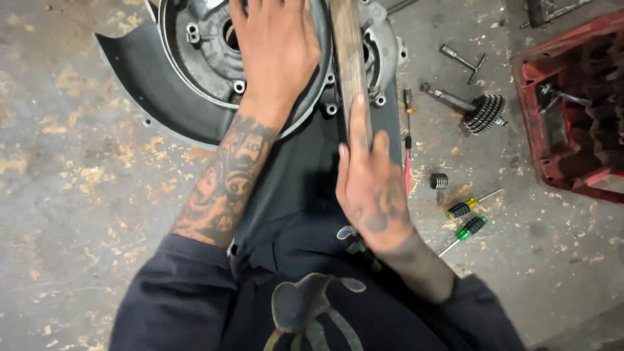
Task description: Disassembling a motorcycle engine crankcase using manual tools.
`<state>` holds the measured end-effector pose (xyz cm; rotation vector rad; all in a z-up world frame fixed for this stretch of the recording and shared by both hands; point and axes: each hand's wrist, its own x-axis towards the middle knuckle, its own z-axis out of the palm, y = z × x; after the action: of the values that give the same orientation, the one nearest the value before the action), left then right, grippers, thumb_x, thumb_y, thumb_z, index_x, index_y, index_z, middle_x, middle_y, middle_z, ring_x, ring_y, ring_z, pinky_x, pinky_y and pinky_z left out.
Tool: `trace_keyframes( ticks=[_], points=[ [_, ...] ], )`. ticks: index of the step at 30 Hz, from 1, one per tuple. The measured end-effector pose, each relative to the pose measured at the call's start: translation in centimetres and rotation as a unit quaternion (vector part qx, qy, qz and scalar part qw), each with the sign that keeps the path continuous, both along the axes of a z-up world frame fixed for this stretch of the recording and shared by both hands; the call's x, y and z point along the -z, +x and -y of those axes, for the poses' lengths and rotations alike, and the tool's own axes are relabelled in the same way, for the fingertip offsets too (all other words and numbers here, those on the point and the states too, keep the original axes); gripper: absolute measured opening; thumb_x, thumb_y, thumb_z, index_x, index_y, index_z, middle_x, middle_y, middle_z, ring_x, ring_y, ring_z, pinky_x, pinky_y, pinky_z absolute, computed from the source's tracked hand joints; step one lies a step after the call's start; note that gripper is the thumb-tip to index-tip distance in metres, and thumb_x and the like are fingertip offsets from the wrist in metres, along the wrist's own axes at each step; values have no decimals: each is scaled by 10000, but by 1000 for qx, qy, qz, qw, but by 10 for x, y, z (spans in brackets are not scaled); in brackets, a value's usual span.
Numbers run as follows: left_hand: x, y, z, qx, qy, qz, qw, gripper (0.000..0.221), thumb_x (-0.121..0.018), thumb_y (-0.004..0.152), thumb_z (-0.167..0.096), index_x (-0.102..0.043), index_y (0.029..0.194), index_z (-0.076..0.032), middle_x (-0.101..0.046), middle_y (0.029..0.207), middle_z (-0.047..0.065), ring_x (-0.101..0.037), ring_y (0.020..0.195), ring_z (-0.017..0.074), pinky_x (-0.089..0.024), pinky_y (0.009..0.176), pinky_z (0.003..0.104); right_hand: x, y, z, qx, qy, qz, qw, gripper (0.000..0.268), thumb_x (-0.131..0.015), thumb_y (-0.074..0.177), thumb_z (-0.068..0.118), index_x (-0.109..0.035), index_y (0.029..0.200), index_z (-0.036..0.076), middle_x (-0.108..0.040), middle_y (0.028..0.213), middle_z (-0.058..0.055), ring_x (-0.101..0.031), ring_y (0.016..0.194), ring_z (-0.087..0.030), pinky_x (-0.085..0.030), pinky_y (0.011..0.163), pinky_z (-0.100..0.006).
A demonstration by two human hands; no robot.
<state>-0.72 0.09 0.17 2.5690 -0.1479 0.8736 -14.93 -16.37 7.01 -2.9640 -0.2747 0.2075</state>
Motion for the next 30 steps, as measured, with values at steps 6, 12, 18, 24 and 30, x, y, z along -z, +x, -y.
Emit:
trace_keyframes(
  ticks=[6,12,18,24,30],
  points=[
    [3,2,2,-35,19,-78,996,426,-704,926,-121,-582,1330,-62,-574,1314,205,-541,1174,416,-385,1055,576,-6,-29,16,3,11,-101,995,685,-535,1013,212,-243,1626,122,-560,964,-184,-591,419,-280,-515,343,-433],
    [-2,3,2,7,21,-29,999,291,-691,922,-102,-663,1199,-15,-617,1163,244,-555,1027,453,-384,980,574,4,-5,0,1,-3,50,999,668,-588,1070,200,-247,1637,116,-535,979,-119,-525,423,-228,-443,354,-418],
    [5,4,2,-19,44,-77,996,415,-708,886,-128,-622,1277,-19,-593,1254,244,-535,1115,451,-381,1012,588,-1,-12,10,-20,-3,-26,999,674,-579,1010,199,-283,1604,83,-572,980,-195,-586,474,-320,-492,357,-453],
    [-2,3,0,-4,22,-70,997,336,-666,935,-124,-622,1256,-34,-584,1244,237,-534,1129,442,-378,1030,576,19,-18,26,-2,-47,16,999,585,-582,1027,304,-416,1534,64,-493,991,-137,-536,351,-235,-422,268,-410],
    [-6,7,-2,23,-8,-71,997,468,-689,940,-92,-560,1384,-17,-510,1403,228,-490,1267,430,-326,1111,567,-59,-41,125,-35,262,-228,937,669,-546,932,241,-379,1540,17,-489,1579,-147,-529,1389,-280,-400,1117,-385]
  ],
)
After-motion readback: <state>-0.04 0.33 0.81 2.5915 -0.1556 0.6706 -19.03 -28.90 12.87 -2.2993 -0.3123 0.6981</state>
